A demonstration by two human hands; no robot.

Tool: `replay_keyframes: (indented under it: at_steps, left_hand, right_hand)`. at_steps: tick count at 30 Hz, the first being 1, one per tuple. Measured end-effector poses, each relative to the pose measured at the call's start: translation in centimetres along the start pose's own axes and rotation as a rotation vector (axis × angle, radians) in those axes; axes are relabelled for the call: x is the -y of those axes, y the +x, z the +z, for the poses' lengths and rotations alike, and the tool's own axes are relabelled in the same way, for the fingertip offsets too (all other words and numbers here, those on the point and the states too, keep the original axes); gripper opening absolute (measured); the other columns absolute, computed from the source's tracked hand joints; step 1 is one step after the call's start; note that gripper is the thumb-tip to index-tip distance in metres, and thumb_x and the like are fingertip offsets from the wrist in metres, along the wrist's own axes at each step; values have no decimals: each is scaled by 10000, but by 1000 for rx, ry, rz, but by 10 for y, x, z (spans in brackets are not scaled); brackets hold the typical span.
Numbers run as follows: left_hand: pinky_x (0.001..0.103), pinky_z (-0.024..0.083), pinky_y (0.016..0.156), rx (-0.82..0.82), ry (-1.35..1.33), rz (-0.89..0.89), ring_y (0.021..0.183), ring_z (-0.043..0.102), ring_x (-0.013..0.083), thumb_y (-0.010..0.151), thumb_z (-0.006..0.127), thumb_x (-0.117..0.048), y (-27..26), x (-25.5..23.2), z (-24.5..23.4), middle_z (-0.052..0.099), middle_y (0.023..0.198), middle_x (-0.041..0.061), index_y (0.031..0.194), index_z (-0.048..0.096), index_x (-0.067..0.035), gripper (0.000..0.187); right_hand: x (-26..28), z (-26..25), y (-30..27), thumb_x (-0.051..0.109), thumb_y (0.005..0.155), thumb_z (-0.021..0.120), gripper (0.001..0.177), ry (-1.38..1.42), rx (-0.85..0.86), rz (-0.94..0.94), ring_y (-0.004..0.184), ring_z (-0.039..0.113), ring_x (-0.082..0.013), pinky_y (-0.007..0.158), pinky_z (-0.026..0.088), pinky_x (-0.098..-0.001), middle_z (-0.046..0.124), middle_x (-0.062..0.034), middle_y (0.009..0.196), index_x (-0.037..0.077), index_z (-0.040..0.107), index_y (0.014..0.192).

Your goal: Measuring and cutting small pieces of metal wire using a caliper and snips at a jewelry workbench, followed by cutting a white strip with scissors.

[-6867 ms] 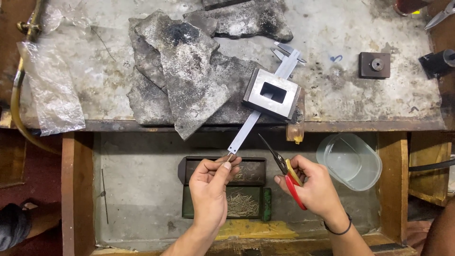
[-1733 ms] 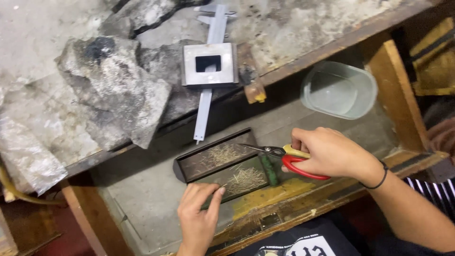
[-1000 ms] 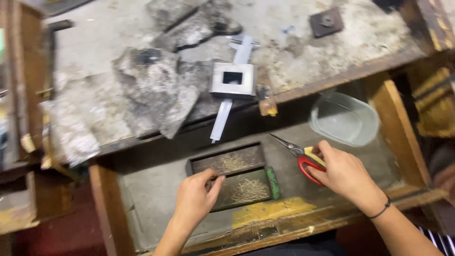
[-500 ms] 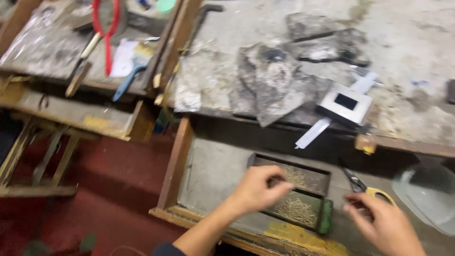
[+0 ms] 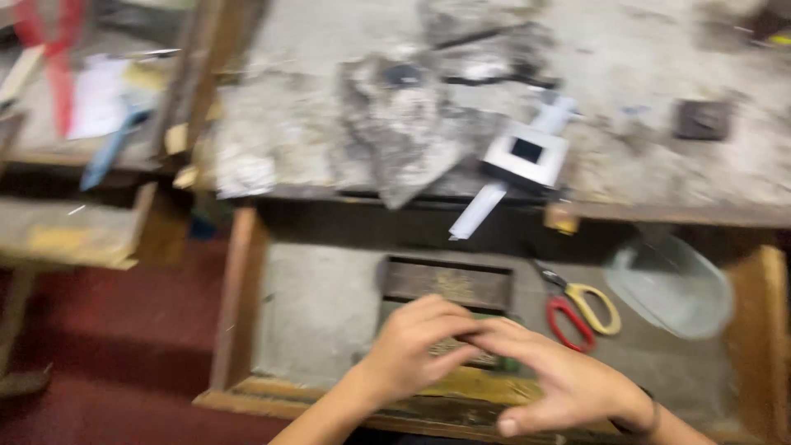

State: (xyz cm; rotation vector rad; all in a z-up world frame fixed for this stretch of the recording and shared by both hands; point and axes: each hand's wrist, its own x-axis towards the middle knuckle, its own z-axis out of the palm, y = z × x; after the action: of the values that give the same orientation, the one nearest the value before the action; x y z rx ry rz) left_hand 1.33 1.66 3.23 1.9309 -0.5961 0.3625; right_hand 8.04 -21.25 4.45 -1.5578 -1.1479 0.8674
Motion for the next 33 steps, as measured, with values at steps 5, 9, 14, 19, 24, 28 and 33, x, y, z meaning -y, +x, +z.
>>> replay_keyframes:
  at_steps: [5, 9, 14, 19, 24, 28, 33]
  left_hand:
    - [362, 540, 778, 10, -42, 11, 839, 687, 245, 913, 783, -91, 11, -5, -1, 732, 980, 104, 1045, 725, -22, 160]
    - [353, 529, 766, -26, -101, -24, 823, 660, 228, 890, 786, -47, 17, -16, -5, 718, 953, 70, 991, 720, -51, 121]
    - [344, 520, 767, -91, -145, -2, 818, 647, 213, 904, 771, -93, 21, -26, -6, 709, 926, 56, 955, 717, -71, 77]
    - [299, 505, 717, -126, -264, -57, 807, 597, 169, 898, 772, -129, 21, -31, -5, 675, 898, 48, 947, 712, -86, 89]
    - [302, 497, 693, -167, -325, -28, 773, 557, 177, 915, 752, -103, 22, -34, 2, 614, 921, 67, 985, 691, -92, 93]
    - [323, 502, 738, -214, -307, 21, 803, 574, 197, 922, 729, -90, 24, -38, 4, 614, 924, 80, 1000, 680, -81, 93]
    - [346, 499, 750, -244, -262, 75, 800, 555, 217, 940, 703, -69, 23, -39, 7, 603, 939, 85, 1040, 656, -87, 112]
  right_hand:
    - [24, -9, -3, 611, 887, 680, 828, -6, 9, 24, 1426, 423, -314, 1165, 348, -470, 443, -154, 1528, 48, 486, 1463]
    - [38, -10, 1, 589, 889, 691, 759, -159, -28, 12, 1314, 472, -322, 1079, 416, -464, 505, -164, 1408, 42, 553, 1397]
    - [47, -7, 6, 426, 924, 723, 480, -294, -127, -94, 1144, 574, -345, 949, 490, -468, 549, -193, 1350, 68, 621, 1229]
    - [43, 2, 11, 350, 961, 703, 310, -373, -230, -202, 880, 590, -303, 796, 502, -417, 603, -169, 1146, 69, 607, 1049]
    - [40, 11, 16, 143, 932, 736, 198, -418, -365, -300, 768, 579, -286, 691, 487, -392, 617, -130, 975, 58, 576, 1010]
    - [38, 18, 20, 100, 935, 709, 195, -403, -413, -334, 695, 546, -281, 637, 458, -387, 596, -112, 859, 79, 518, 973]
    - [31, 24, 21, 46, 903, 671, 208, -398, -443, -364, 677, 555, -289, 629, 460, -397, 606, -105, 862, 64, 523, 1047]
